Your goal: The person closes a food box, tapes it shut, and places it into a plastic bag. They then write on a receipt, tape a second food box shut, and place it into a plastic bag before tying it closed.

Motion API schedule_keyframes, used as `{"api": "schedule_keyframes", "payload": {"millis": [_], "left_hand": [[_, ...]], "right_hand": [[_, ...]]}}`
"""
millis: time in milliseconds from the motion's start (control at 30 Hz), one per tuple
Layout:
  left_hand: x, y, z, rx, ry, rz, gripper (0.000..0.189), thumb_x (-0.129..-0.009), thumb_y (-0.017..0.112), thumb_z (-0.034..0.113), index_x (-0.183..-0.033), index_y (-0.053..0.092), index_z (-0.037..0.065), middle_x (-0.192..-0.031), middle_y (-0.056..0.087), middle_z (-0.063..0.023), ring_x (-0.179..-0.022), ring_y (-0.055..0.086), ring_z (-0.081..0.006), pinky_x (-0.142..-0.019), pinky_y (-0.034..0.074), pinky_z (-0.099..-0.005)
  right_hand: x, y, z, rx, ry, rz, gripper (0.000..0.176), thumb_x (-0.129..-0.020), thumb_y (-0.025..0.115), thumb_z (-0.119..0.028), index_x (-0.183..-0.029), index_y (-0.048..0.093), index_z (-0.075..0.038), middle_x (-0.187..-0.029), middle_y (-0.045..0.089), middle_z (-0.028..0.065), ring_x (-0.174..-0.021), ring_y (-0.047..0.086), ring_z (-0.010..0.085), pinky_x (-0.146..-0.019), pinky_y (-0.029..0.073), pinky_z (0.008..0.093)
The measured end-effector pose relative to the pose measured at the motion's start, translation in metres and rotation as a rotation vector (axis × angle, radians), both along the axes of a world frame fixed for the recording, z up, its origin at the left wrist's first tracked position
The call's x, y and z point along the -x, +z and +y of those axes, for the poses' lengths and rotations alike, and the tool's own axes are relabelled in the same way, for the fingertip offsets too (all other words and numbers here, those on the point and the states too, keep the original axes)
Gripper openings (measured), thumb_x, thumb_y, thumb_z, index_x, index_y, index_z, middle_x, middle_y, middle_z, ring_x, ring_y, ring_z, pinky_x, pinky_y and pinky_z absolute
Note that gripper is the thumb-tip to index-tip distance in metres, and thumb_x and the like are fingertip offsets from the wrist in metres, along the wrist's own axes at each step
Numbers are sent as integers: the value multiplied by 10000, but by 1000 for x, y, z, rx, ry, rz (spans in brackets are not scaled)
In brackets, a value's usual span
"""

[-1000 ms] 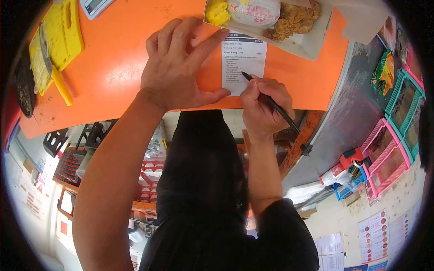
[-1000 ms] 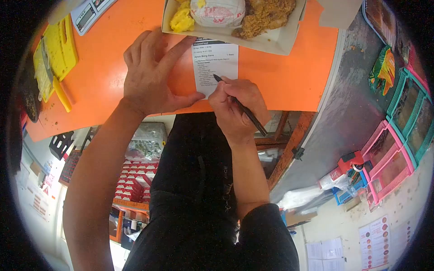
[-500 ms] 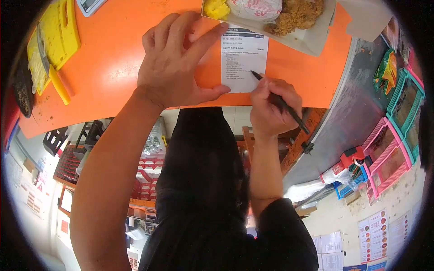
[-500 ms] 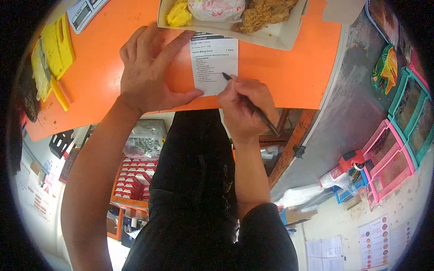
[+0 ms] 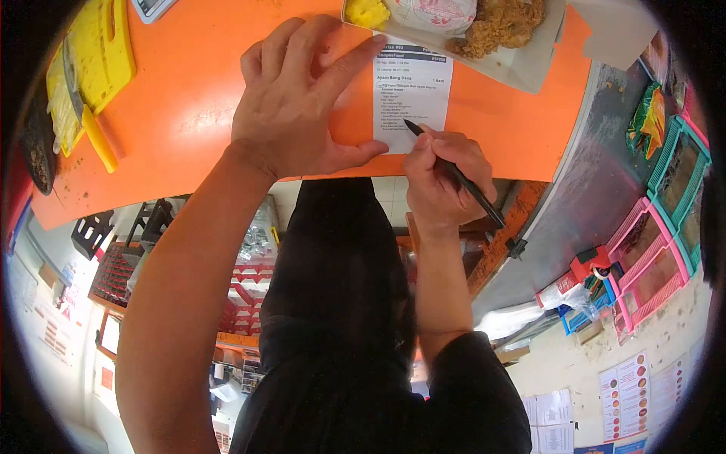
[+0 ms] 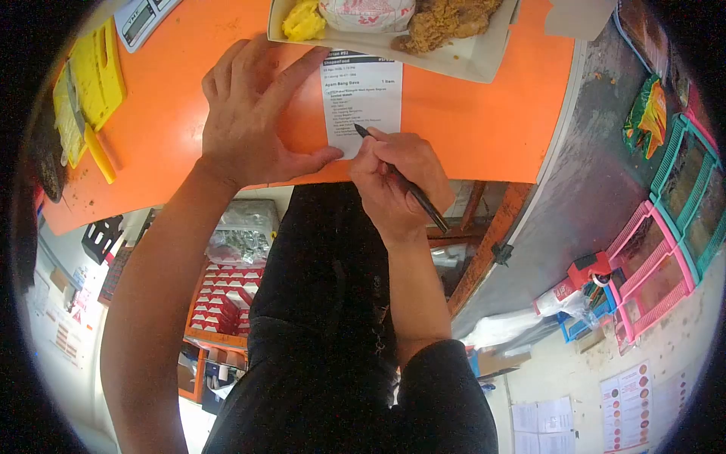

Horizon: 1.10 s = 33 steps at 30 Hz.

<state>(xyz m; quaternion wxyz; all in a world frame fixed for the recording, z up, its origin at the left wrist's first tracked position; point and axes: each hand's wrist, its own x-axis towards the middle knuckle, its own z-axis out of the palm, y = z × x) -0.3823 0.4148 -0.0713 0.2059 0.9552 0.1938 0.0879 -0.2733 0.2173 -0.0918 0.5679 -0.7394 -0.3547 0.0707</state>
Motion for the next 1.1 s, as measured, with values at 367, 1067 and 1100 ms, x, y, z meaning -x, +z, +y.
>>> {"api": "schedule_keyframes", "payload": {"millis": [367, 1067, 1100], "left_hand": [[0, 3, 1, 28, -40, 40, 1068, -590, 953, 579, -1542, 577, 271, -1520, 444, -215, -1434, 403, -433, -1147, 333, -568], [-2, 4, -1, -34, -44, 66, 1072, -600, 949, 583, -1549, 564, 267, -1520, 441, -222, -1433, 395, -445, -1138, 343, -584], [-2, 3, -2, -32, -46, 66, 1072, -600, 949, 583, -1549, 564, 267, -1520, 441, -222, -1433, 395, -445, -1138, 343, -584]], "right_hand": [[1, -2, 0, -58, -86, -4, 225, -856, 782, 109, -983, 639, -9, -910, 737, 158, -795, 744, 228, -728, 621, 339], [-7, 2, -7, 56, 89, -94, 217, -851, 779, 106, -948, 627, -14, -846, 712, 138, -793, 771, 277, -698, 639, 370], [-8, 1, -7, 55, 54, -85, 220, -845, 781, 105, -944, 628, -18, -830, 709, 133, -782, 769, 272, -691, 638, 370]]}}
